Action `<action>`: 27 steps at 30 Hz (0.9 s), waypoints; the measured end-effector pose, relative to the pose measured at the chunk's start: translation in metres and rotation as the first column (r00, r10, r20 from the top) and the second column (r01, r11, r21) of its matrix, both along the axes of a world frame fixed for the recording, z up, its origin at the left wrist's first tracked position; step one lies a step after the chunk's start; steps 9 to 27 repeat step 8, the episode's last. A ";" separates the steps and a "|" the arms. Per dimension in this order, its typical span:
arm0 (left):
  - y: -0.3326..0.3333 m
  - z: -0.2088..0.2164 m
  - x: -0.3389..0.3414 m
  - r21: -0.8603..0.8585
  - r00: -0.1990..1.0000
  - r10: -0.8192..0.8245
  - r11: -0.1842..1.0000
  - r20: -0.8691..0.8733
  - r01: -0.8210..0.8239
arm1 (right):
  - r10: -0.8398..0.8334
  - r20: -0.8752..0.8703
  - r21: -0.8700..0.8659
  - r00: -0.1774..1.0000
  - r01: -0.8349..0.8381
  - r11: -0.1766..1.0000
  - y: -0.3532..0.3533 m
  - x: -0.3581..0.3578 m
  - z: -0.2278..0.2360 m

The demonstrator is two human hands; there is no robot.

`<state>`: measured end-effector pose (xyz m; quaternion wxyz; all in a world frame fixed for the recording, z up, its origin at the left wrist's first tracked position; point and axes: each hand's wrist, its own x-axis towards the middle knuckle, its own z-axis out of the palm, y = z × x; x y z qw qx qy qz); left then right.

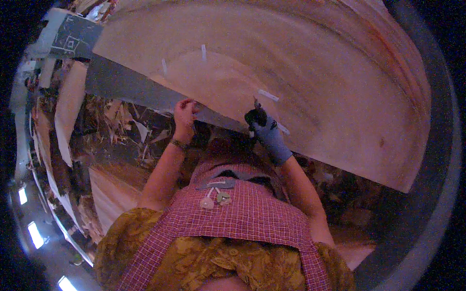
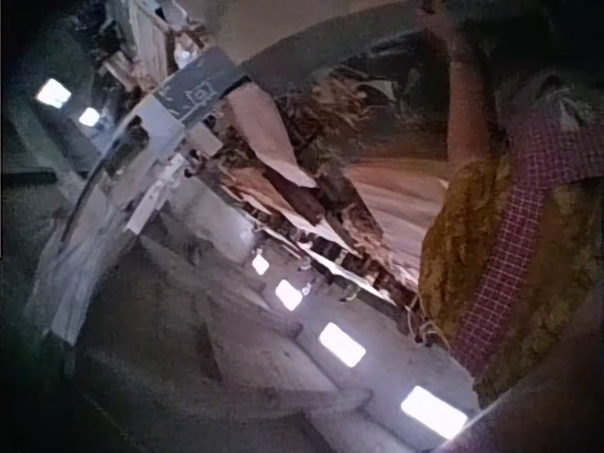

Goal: The person cuts sheets of wood veneer using a small blade and a long straight edge, then peels away excess strips and stacks the pieces.

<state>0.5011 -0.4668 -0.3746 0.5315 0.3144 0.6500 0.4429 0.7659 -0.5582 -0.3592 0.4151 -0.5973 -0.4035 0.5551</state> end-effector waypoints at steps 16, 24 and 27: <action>-0.027 0.043 0.067 0.164 0.479 -0.811 0.551 0.336 0.818 | -0.080 -0.269 -0.044 0.960 0.071 0.997 0.013 0.007 0.075; -0.027 0.043 0.067 0.164 0.479 -0.811 0.551 0.336 0.818 | -0.080 -0.269 -0.044 0.960 0.071 0.997 0.013 0.007 0.075; -0.027 0.043 0.067 0.164 0.479 -0.811 0.551 0.336 0.818 | -0.080 -0.269 -0.044 0.960 0.071 0.997 0.013 0.007 0.075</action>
